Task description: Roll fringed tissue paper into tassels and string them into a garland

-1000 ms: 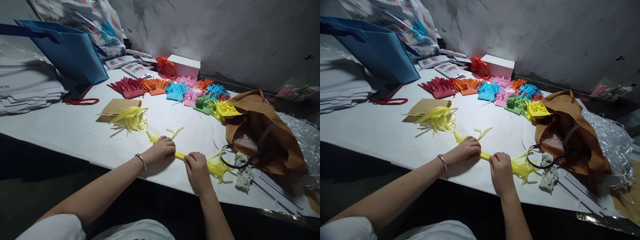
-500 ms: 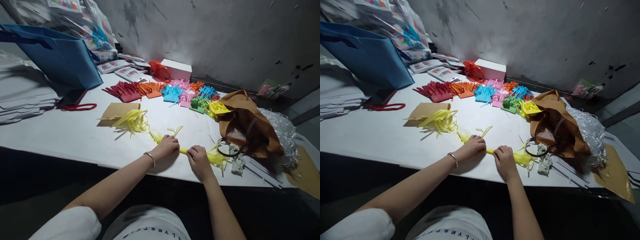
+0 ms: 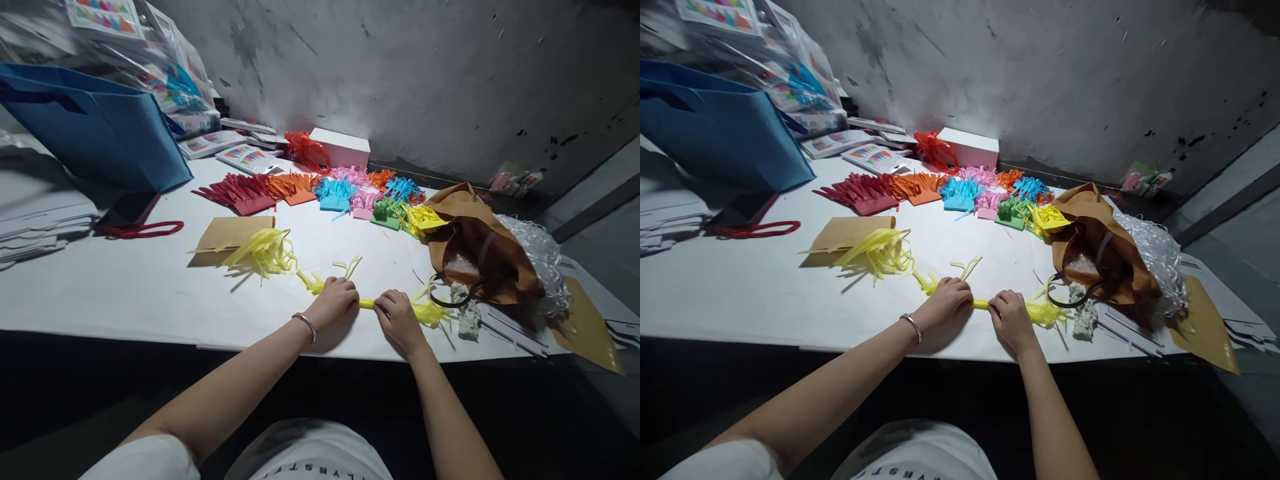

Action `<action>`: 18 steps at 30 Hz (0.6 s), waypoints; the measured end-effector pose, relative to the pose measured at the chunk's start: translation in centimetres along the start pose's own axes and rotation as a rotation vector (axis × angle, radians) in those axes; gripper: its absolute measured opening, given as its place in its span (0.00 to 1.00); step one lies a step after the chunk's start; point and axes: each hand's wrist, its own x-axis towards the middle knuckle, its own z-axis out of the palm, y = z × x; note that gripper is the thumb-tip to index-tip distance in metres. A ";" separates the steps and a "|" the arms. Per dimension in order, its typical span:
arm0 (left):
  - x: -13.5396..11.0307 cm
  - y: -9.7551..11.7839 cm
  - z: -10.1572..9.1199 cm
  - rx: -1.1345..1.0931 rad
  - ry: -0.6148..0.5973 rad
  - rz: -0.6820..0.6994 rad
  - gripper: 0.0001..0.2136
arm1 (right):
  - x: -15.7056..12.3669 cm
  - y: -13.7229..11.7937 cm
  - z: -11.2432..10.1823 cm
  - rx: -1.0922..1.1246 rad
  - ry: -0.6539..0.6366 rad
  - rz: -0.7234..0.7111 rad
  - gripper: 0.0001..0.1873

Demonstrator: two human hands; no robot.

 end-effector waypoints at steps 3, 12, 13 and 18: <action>0.1 0.0 -0.1 -0.001 -0.005 0.013 0.08 | 0.0 0.0 -0.1 -0.003 0.001 -0.003 0.05; 0.1 0.0 -0.3 0.007 0.000 -0.019 0.07 | -0.1 0.1 0.1 0.004 0.000 -0.048 0.06; 0.0 0.0 -0.4 0.008 -0.004 -0.021 0.07 | -0.1 0.2 0.0 0.004 -0.002 -0.050 0.06; -0.4 0.3 -0.6 0.019 -0.024 -0.043 0.09 | -0.7 0.3 -0.4 -0.007 -0.011 -0.037 0.07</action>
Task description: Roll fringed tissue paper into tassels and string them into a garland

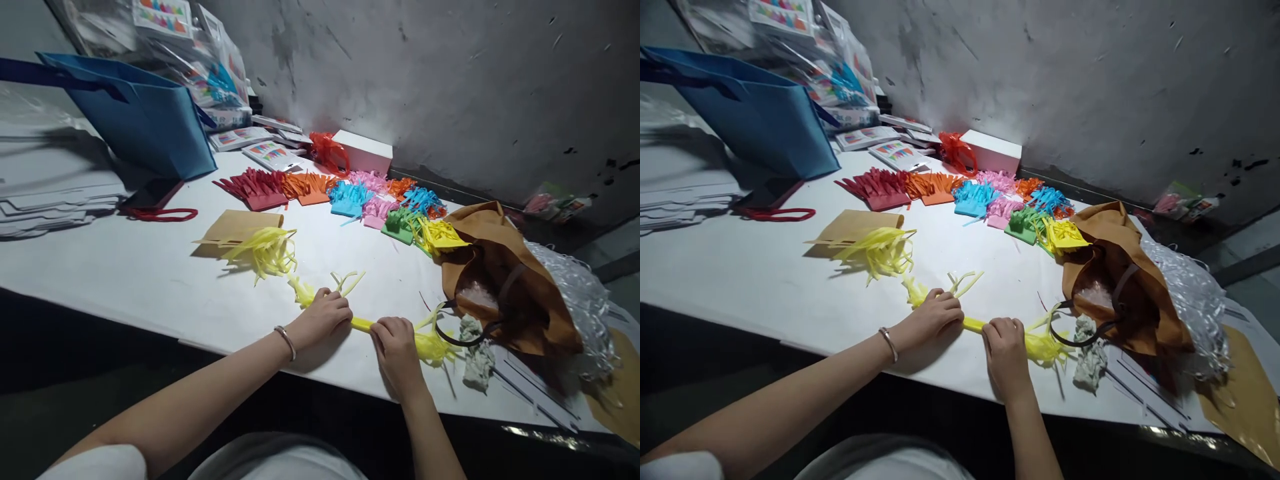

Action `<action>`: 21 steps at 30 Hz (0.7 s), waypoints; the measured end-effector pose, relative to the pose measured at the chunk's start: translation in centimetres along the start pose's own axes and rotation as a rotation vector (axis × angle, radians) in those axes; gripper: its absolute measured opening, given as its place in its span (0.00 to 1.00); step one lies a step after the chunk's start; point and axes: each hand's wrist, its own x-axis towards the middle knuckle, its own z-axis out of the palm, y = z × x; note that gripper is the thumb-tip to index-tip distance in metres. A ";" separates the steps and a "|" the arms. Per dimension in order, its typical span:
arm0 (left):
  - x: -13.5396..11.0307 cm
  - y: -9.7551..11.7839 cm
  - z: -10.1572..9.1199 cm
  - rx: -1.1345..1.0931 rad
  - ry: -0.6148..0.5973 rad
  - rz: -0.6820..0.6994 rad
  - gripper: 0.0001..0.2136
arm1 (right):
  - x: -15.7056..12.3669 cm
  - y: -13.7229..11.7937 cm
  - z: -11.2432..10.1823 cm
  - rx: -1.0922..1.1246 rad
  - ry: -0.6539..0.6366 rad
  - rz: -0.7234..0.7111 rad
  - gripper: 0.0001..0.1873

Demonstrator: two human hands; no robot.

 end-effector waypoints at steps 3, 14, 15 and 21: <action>-0.2 0.4 0.0 0.037 0.007 -0.029 0.08 | -0.2 0.1 -0.3 -0.003 -0.007 0.044 0.08; 0.9 0.4 -0.2 -0.029 -0.127 -0.162 0.05 | 0.3 0.6 0.0 -0.013 -0.097 0.197 0.08; 1.0 0.4 -0.2 -0.039 -0.133 -0.171 0.05 | 0.5 0.8 0.1 -0.026 -0.113 0.200 0.08; 1.2 0.7 -0.9 0.090 -0.098 -0.029 0.07 | 1.2 0.6 -0.2 -0.085 -0.103 0.281 0.09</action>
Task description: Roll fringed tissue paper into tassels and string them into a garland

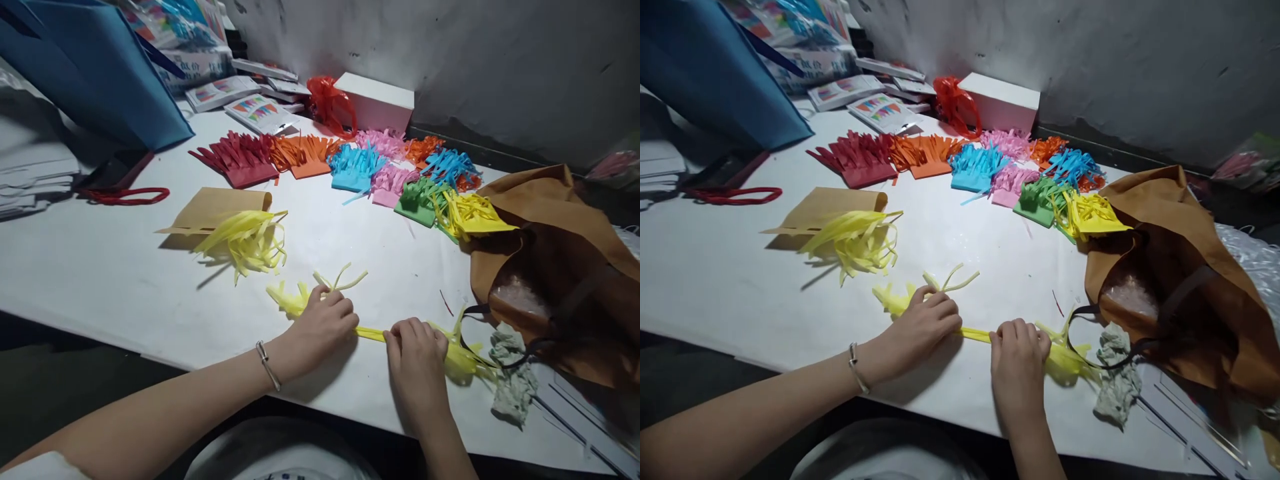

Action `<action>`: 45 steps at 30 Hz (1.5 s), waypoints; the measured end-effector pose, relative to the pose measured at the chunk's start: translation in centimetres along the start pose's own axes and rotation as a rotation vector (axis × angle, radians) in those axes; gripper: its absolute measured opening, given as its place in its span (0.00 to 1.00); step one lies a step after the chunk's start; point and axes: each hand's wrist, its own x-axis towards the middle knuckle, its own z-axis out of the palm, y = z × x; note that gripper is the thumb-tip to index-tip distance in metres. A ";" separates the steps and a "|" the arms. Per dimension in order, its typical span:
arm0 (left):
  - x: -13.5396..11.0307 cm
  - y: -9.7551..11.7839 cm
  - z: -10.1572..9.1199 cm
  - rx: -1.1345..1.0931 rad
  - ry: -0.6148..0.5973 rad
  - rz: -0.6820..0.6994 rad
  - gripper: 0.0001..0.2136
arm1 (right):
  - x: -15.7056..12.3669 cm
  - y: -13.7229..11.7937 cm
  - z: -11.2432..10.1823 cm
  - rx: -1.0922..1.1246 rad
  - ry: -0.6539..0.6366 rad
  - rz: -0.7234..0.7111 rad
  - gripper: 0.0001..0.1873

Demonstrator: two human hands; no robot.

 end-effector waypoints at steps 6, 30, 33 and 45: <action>-0.3 0.0 -0.2 0.134 0.000 0.205 0.07 | -0.1 0.3 -0.2 0.057 0.005 0.035 0.09; -1.2 0.9 0.2 -0.225 -0.020 -0.061 0.10 | -3.0 -1.4 -0.8 0.115 0.050 -0.103 0.07; -0.3 1.8 -0.3 -0.131 -0.087 -0.140 0.10 | -2.7 -2.5 -0.8 -0.040 0.043 0.007 0.06; -0.6 1.5 0.8 0.100 0.041 0.213 0.07 | -2.7 -2.3 -0.5 0.079 0.036 -0.239 0.09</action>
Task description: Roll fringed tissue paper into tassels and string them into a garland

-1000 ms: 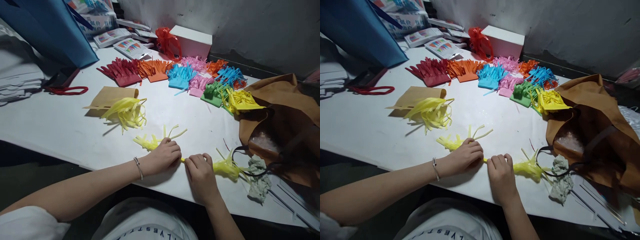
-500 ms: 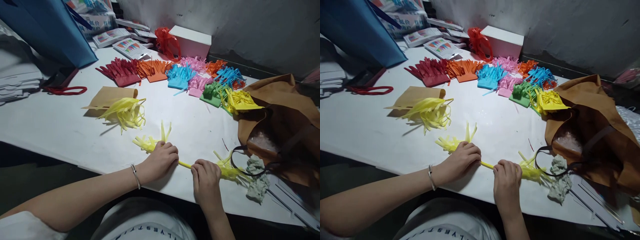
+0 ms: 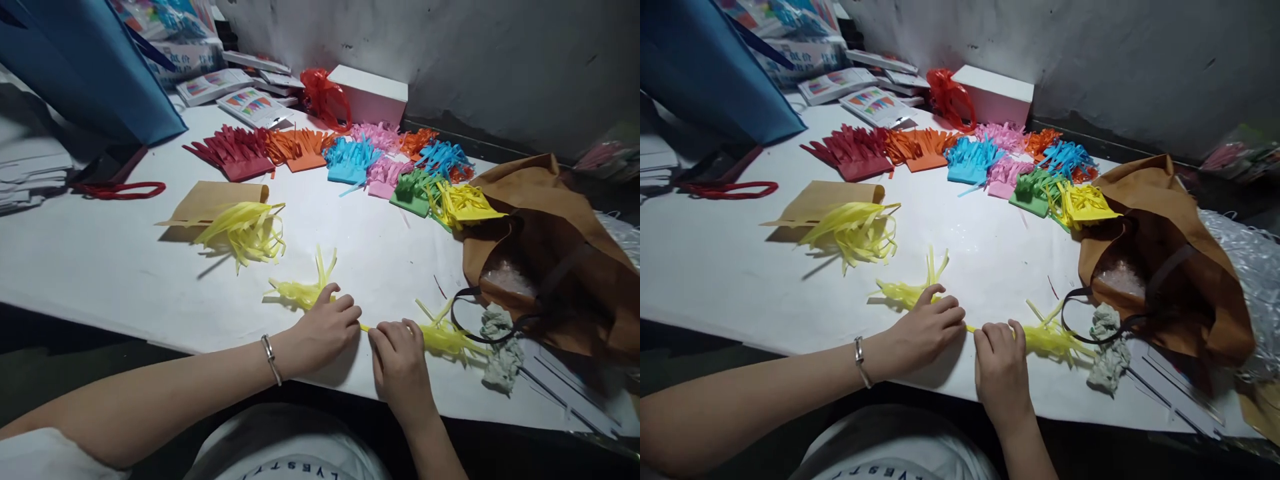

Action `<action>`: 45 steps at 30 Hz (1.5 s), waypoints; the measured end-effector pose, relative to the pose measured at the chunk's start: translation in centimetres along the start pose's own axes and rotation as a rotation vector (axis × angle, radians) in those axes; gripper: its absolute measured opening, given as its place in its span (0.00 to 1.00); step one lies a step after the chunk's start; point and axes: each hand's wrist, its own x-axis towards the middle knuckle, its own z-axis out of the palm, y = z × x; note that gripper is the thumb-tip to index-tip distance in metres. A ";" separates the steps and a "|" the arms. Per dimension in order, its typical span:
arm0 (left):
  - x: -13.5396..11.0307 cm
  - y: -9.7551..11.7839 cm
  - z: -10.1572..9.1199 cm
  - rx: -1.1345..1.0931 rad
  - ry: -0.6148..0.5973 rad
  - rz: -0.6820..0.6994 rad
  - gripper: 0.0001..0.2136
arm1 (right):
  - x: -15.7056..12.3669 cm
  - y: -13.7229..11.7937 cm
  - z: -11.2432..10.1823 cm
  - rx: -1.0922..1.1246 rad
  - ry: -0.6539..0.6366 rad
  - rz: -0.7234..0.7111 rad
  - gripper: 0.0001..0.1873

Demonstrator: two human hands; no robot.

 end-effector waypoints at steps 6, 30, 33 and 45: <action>1.2 -0.8 0.1 -0.244 -0.100 -0.165 0.07 | 1.0 0.3 0.8 -0.140 0.030 -0.078 0.09; 6.9 5.6 -3.3 -1.116 -0.096 -0.184 0.11 | -3.6 0.7 -2.4 0.445 0.804 0.298 0.19; 8.9 6.0 -3.4 -0.999 -0.076 -0.056 0.11 | -3.9 2.6 -3.1 0.530 0.746 0.361 0.11; 33.2 3.7 0.8 -0.447 -0.102 0.034 0.08 | -5.3 8.0 -0.8 0.524 0.628 0.449 0.18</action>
